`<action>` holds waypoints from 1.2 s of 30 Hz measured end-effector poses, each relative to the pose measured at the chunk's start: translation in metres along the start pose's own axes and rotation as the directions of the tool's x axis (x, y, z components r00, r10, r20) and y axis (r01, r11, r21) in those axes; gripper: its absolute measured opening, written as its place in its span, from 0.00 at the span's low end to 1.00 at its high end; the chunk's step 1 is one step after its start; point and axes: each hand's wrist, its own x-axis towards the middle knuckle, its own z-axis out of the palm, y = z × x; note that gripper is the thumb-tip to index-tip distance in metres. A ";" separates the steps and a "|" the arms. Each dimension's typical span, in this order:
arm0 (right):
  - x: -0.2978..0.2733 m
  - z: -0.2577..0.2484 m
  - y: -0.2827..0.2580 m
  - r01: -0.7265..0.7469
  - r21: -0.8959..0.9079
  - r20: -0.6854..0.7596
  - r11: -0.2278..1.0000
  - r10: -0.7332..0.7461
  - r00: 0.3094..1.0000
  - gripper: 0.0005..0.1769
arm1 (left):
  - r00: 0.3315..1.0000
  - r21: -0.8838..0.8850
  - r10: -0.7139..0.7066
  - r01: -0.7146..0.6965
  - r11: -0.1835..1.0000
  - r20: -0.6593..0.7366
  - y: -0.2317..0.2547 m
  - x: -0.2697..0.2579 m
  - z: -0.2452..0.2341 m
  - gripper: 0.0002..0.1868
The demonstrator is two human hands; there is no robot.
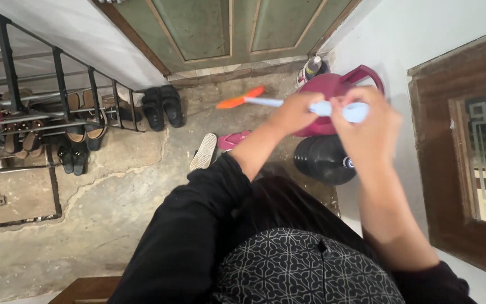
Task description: The recorder is sweeping the floor in an entryway near a shoe rack.
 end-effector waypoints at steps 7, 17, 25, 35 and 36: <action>-0.048 0.109 0.020 0.012 -0.002 0.142 1.000 -0.011 0.990 0.10 | 0.996 0.012 -0.068 0.068 0.998 -0.053 -0.133 -0.082 0.020 0.10; -0.124 0.103 -0.034 0.046 -0.160 0.377 0.986 0.018 0.926 0.12 | 0.827 -0.106 -0.547 0.561 0.821 0.130 -0.092 -0.197 0.053 0.19; -0.187 0.088 -0.077 0.095 -0.163 0.385 0.982 -0.026 0.923 0.12 | 0.894 -0.099 -0.436 0.445 0.890 0.104 -0.074 -0.263 0.059 0.18; -0.193 0.019 -0.166 0.241 -0.128 0.173 0.962 -0.217 0.961 0.15 | 0.988 -0.233 -0.152 0.147 0.961 -0.005 0.036 -0.251 -0.010 0.15; -0.192 0.015 -0.171 0.294 -0.107 0.167 0.950 -0.275 0.947 0.15 | 0.985 -0.205 -0.174 0.169 0.964 -0.010 0.041 -0.250 -0.015 0.15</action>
